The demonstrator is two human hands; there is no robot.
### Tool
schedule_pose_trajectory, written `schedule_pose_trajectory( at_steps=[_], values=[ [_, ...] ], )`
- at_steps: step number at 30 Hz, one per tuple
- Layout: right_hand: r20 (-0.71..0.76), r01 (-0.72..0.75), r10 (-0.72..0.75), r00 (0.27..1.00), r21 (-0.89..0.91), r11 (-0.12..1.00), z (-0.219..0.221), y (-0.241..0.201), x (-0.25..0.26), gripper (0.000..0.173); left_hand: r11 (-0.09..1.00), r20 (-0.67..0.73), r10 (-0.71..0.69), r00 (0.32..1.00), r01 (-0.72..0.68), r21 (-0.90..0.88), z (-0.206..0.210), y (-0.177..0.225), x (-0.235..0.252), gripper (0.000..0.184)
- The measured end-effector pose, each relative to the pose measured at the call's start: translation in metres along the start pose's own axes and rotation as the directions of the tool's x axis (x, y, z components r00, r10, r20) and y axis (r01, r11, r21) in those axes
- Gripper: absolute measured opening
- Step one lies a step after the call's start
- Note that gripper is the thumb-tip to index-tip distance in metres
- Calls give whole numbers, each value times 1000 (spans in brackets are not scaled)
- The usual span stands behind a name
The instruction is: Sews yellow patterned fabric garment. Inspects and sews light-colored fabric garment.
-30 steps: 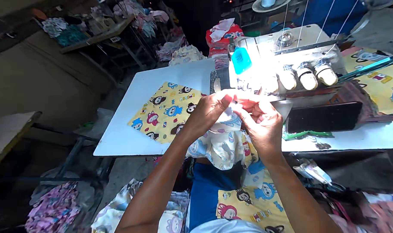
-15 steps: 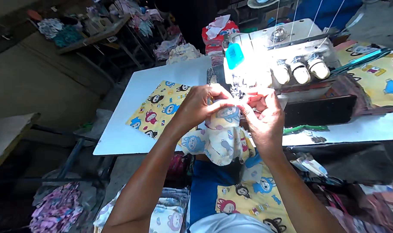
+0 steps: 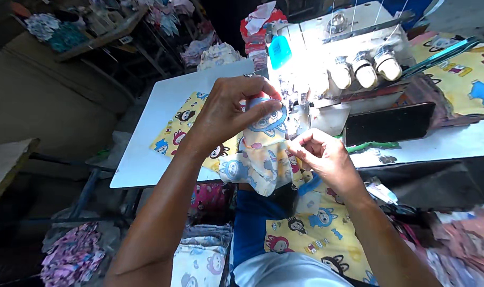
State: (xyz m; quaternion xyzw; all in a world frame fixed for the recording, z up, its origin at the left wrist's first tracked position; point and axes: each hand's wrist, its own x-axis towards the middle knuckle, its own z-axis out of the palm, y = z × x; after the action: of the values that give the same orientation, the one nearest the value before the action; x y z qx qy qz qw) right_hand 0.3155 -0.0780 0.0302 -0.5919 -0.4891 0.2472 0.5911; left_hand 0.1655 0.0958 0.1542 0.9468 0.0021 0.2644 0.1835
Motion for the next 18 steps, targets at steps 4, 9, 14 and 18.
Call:
schedule_pose_trajectory(
  at_steps=[4, 9, 14, 18],
  values=[
    [10, -10, 10, 1000, 44, 999, 1, -3, 0, 9, 1000, -19, 17, 1000, -16, 12, 2, 2, -1, 21],
    [4, -14, 14, 1000, 12, 1000, 1, -2, -1, 11, 1000, -34, 17, 999, -16, 26, 1, 4, -5, 21],
    [58, -31, 22, 998, 156, 987, 1, -4, -3, 13, 999, -44, 11, 999, -10, 38, -1, 4, -8, 21],
    [72, -42, 31, 997, 146, 988, -2, -3, -4, 11, 999, -48, 22, 999, -20, 38, -2, 3, -9, 21]
  ],
)
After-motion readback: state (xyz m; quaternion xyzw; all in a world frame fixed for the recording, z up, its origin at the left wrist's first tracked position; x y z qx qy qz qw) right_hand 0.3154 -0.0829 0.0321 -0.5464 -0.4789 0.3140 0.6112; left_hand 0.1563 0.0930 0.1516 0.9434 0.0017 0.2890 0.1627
